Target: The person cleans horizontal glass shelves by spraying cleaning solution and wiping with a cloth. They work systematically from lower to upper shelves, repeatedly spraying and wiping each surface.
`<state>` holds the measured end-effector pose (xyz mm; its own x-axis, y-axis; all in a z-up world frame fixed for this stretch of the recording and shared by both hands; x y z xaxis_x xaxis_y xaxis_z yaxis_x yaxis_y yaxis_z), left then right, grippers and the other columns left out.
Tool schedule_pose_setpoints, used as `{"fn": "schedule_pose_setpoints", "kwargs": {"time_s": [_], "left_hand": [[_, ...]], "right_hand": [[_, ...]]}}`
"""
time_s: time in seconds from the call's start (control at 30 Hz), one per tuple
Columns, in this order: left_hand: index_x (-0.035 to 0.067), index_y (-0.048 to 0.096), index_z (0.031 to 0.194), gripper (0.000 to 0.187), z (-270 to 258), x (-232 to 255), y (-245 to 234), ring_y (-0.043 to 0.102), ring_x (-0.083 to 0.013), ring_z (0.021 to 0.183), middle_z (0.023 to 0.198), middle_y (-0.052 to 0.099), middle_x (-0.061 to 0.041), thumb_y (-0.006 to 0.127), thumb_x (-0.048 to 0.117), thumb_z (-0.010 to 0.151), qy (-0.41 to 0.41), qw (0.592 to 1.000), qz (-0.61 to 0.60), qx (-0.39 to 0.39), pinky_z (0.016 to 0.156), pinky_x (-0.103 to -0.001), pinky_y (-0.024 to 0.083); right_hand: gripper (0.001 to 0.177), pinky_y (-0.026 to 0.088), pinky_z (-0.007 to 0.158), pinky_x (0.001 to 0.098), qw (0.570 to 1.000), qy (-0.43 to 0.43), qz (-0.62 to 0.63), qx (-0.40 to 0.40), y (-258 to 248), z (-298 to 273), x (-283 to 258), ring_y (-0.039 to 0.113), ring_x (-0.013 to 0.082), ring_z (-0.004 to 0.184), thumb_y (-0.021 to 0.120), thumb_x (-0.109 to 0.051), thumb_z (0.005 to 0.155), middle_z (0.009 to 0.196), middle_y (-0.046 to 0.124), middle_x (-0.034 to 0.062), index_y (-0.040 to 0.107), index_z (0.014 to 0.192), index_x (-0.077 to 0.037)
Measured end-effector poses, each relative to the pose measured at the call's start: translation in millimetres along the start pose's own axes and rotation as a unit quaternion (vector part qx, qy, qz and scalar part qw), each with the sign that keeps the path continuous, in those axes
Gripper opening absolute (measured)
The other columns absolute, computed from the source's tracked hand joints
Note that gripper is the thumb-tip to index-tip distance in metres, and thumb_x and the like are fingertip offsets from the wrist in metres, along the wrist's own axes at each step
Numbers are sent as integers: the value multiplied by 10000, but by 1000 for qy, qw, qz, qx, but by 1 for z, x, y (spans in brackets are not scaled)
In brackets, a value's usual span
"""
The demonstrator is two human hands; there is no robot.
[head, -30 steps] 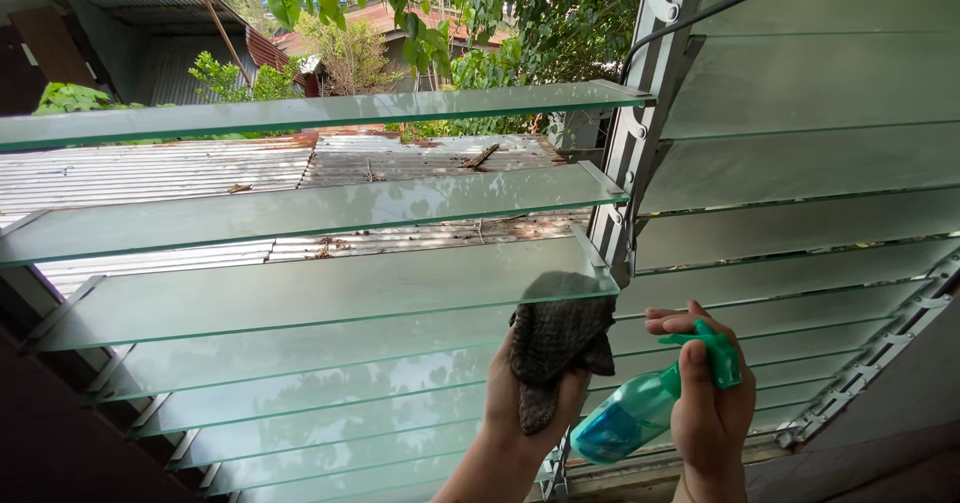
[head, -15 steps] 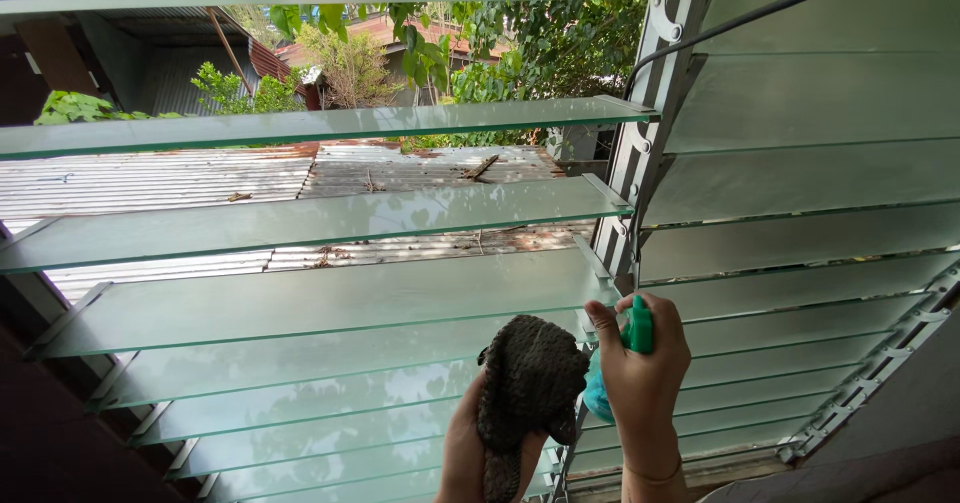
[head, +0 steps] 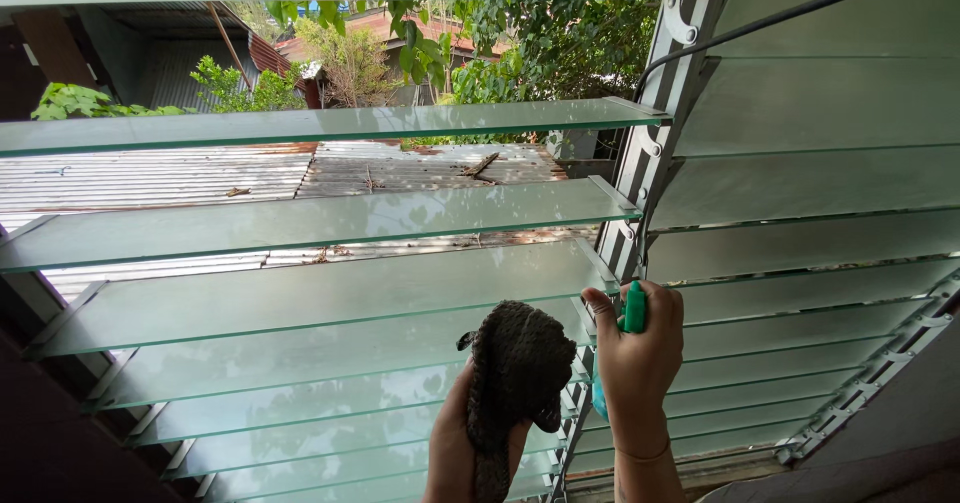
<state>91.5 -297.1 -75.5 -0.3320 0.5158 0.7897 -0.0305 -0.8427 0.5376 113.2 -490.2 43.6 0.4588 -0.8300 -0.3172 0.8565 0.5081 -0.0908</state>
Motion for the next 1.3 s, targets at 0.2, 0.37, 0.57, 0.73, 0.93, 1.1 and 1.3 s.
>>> {"fn": "schedule_pose_setpoints", "kwargs": {"time_s": [0.2, 0.37, 0.57, 0.73, 0.93, 1.1, 1.3], "left_hand": [[20, 543, 1601, 512, 0, 41, 5, 517, -455, 813, 1245, 681, -295, 457, 147, 1113, 18, 993, 111, 32, 728, -389, 478], [-48, 560, 1386, 443, 36, 113, 81, 582, -368, 1237, 1376, 605, -233, 429, 226, 1063, 288, 698, 655, -26, 1040, -429, 449], [-38, 590, 1337, 483, 117, 50, 135, 427, -477, 1392, 1475, 493, -294, 400, 291, 1038, 231, 586, 764, -136, 1169, -504, 298], [2, 598, 1347, 479, 163, 17, 162, 463, -409, 1369, 1446, 538, -224, 440, 238, 961, 192, 614, 734, -218, 1168, -498, 293], [20, 689, 1248, 415, 113, 39, 153, 515, -383, 1351, 1409, 602, -199, 473, 262, 989, 305, 635, 677, -214, 1144, -467, 375], [16, 691, 1220, 392, 137, 34, 169, 504, -423, 1355, 1456, 541, -242, 535, 243, 940, 201, 581, 760, -210, 1113, -448, 403], [-50, 653, 1238, 418, 76, 43, 170, 541, -426, 1322, 1409, 589, -260, 566, 212, 924, 365, 554, 734, -146, 1147, -478, 391]], "right_hand": [[428, 495, 683, 336, 995, 54, 83, -30, -20, 1, 10, 578, 216, 740, 849, -357, 850, 919, 593, 65, 571, 988, -61], [382, 515, 686, 293, 987, 88, 128, -42, -40, -2, 21, 601, 143, 744, 808, -355, 890, 941, 613, 23, 574, 1002, -75], [337, 534, 728, 273, 987, 83, 134, -39, -49, -2, 28, 634, 129, 810, 783, -328, 934, 946, 636, 25, 576, 1025, -77], [293, 531, 692, 260, 980, 111, 156, -54, -43, -5, 38, 643, 118, 782, 767, -300, 953, 905, 647, 27, 586, 1014, -78], [248, 521, 692, 254, 973, 147, 171, -55, -43, -8, 46, 640, 107, 784, 757, -256, 966, 891, 658, 34, 605, 1014, -66], [234, 513, 697, 247, 971, 131, 191, -62, -41, -12, 43, 632, 104, 791, 747, -245, 990, 904, 659, 27, 598, 1015, -67], [209, 488, 661, 262, 977, 128, 156, -70, -44, -11, 34, 594, 126, 734, 724, -218, 1011, 877, 629, 48, 603, 1030, -49]]}}
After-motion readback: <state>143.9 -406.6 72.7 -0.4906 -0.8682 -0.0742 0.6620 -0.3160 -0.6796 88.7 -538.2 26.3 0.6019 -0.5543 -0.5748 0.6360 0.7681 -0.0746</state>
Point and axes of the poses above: each hand's wrist, its own z-axis towards the middle knuckle, its own y-axis out of the palm, x = y × z, the point moved 6 cm from there along z, towards the middle knuckle
